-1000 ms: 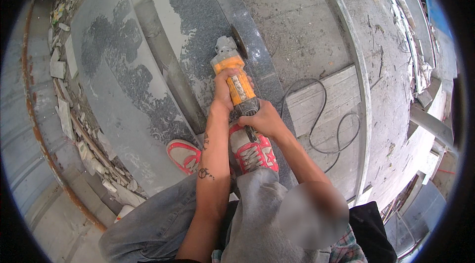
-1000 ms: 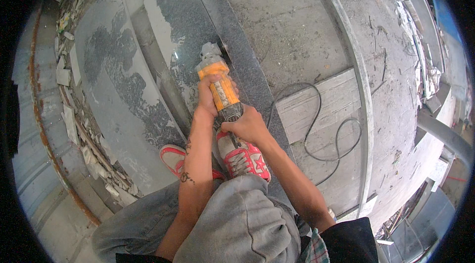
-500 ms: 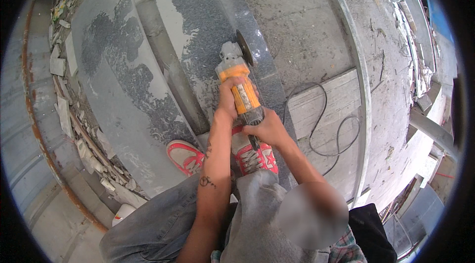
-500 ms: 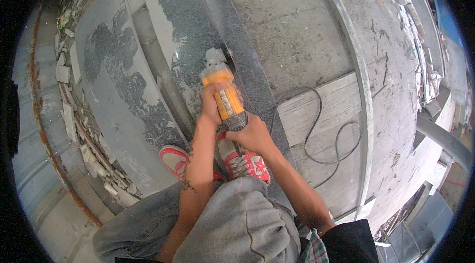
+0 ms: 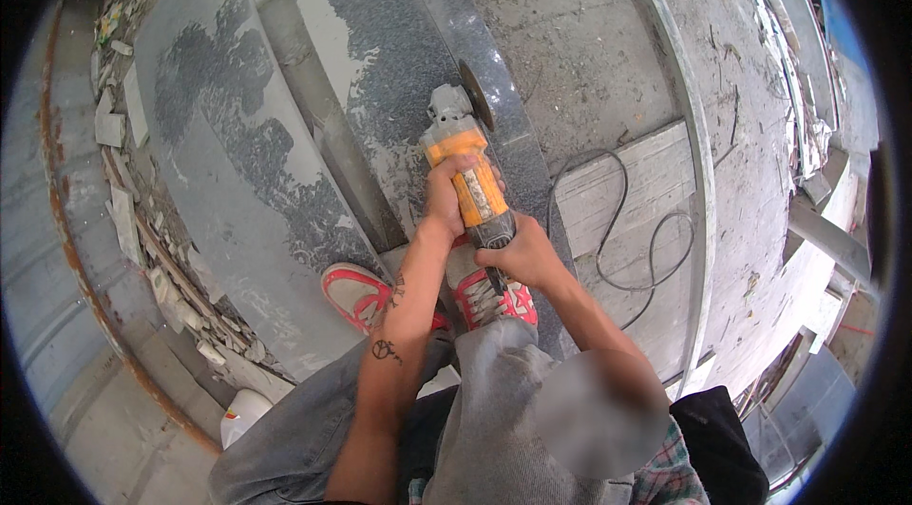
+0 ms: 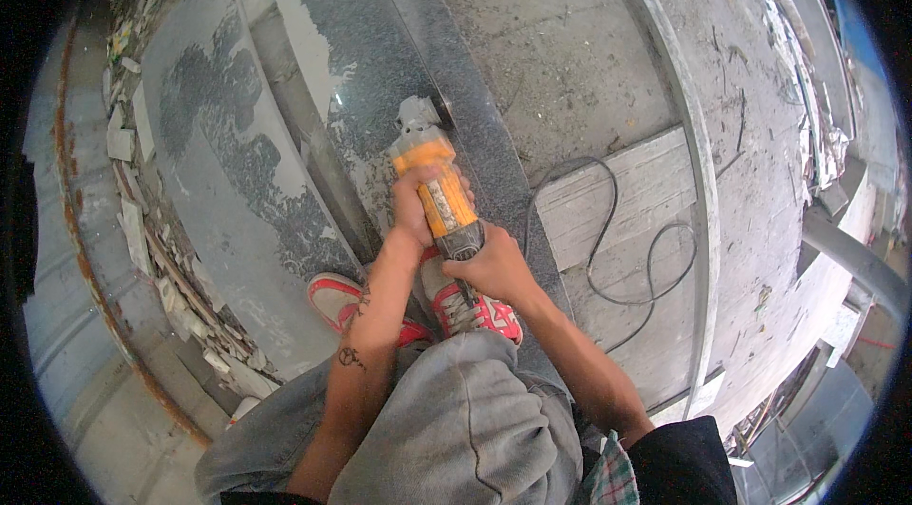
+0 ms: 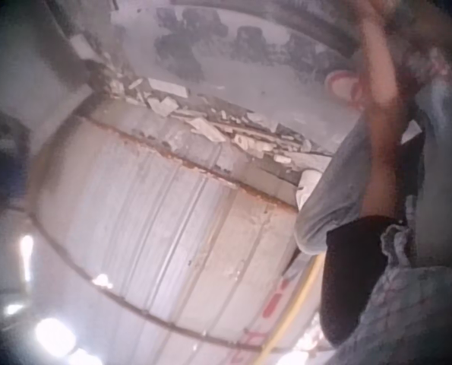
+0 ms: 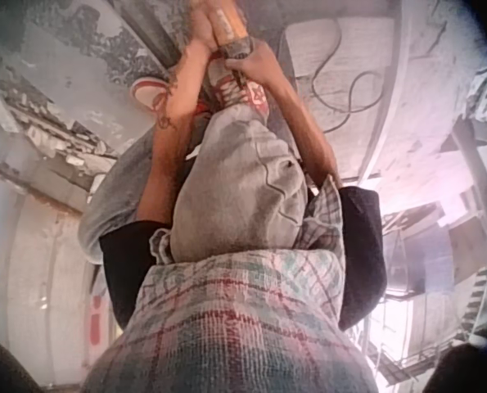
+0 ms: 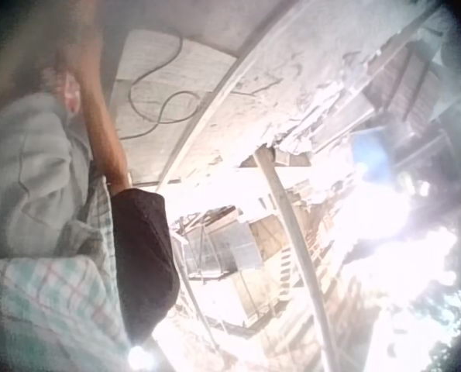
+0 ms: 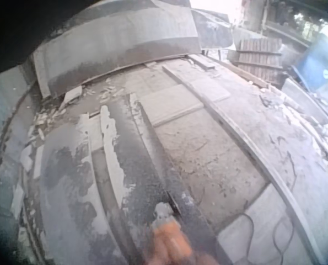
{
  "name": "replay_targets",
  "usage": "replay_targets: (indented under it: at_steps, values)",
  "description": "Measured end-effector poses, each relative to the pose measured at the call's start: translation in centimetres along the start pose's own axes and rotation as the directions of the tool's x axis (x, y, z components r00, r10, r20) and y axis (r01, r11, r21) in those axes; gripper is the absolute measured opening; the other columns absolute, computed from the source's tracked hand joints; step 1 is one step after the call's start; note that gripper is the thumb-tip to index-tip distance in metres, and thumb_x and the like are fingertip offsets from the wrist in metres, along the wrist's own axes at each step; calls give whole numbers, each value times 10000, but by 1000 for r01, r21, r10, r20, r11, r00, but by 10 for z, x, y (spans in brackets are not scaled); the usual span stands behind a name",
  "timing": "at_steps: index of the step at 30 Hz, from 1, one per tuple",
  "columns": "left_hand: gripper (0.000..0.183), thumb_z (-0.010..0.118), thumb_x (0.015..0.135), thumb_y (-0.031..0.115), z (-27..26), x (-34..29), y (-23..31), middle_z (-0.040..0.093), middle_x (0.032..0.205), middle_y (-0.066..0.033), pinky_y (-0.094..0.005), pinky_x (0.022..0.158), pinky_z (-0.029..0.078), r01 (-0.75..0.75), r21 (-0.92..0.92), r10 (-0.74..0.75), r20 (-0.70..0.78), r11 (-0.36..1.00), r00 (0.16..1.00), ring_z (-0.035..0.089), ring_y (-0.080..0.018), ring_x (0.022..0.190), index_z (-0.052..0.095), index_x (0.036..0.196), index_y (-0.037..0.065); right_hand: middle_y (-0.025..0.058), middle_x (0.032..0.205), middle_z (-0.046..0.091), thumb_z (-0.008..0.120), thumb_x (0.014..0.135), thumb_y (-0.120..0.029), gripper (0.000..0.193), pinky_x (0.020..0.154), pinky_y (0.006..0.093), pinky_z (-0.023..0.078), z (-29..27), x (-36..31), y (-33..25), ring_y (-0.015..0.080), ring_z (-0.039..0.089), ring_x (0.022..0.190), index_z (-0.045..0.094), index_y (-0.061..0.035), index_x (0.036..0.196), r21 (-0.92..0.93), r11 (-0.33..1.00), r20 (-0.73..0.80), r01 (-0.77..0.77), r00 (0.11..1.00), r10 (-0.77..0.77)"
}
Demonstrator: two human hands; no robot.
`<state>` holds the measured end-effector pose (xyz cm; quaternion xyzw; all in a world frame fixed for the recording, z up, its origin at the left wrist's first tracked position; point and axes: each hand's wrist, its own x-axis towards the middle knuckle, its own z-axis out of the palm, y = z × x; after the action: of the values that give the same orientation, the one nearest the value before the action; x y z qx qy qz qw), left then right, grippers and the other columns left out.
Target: The person uses an angle grinder to grind a dark strip on a tiled floor. They hold the tool with both hands and move it back and forth along the seam, generating dust.
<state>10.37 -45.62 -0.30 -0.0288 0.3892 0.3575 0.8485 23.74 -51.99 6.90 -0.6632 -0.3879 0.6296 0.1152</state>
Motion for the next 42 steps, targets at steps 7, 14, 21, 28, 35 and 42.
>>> replay_targets:
  at_steps: [7,14,21,28,35,42]
  values:
    - [423,624,722,321,0,17,18,597,811,-139,-428,671,551,-39,54,39,14,998,999,633,-280,702,535,993,9,202,801,666,771,575,-281,505,714,375,514,5,28,7,292,665,756,629,66,913,32,999,-30,28,999,-27]
    - [455,630,722,321,2,17,20,598,813,-139,-421,670,553,-44,84,46,-15,995,999,633,-281,703,522,1028,3,217,845,677,775,582,-289,518,745,381,514,6,31,11,308,675,806,637,61,938,16,999,-41,45,998,-44]
    - [369,597,748,278,-1,-5,-6,596,777,-147,-407,623,556,-5,-18,4,-16,1000,1000,637,-272,681,532,989,7,202,848,681,768,592,-272,496,760,379,510,6,-2,12,308,674,803,634,51,944,-12,1000,-37,-1,999,1]
    - [386,614,729,279,5,12,15,599,771,-148,-402,619,556,-41,31,41,14,999,999,632,-267,661,527,980,-1,196,818,676,774,569,-287,511,727,368,518,2,21,4,285,674,760,634,59,917,43,999,-40,9,999,-7]
    - [382,603,733,285,8,7,11,604,779,-152,-405,625,556,-43,31,44,-16,999,999,634,-267,668,527,970,-4,196,806,671,777,566,-297,519,729,366,517,4,18,10,285,669,749,632,58,916,24,1000,-43,-15,999,16]
    - [369,593,743,276,-1,-8,-11,606,772,-149,-401,637,557,-32,20,32,-3,999,999,642,-271,682,536,967,-12,186,797,672,769,580,-271,487,725,369,514,2,-11,6,289,668,748,630,43,925,9,999,-11,-31,999,31]
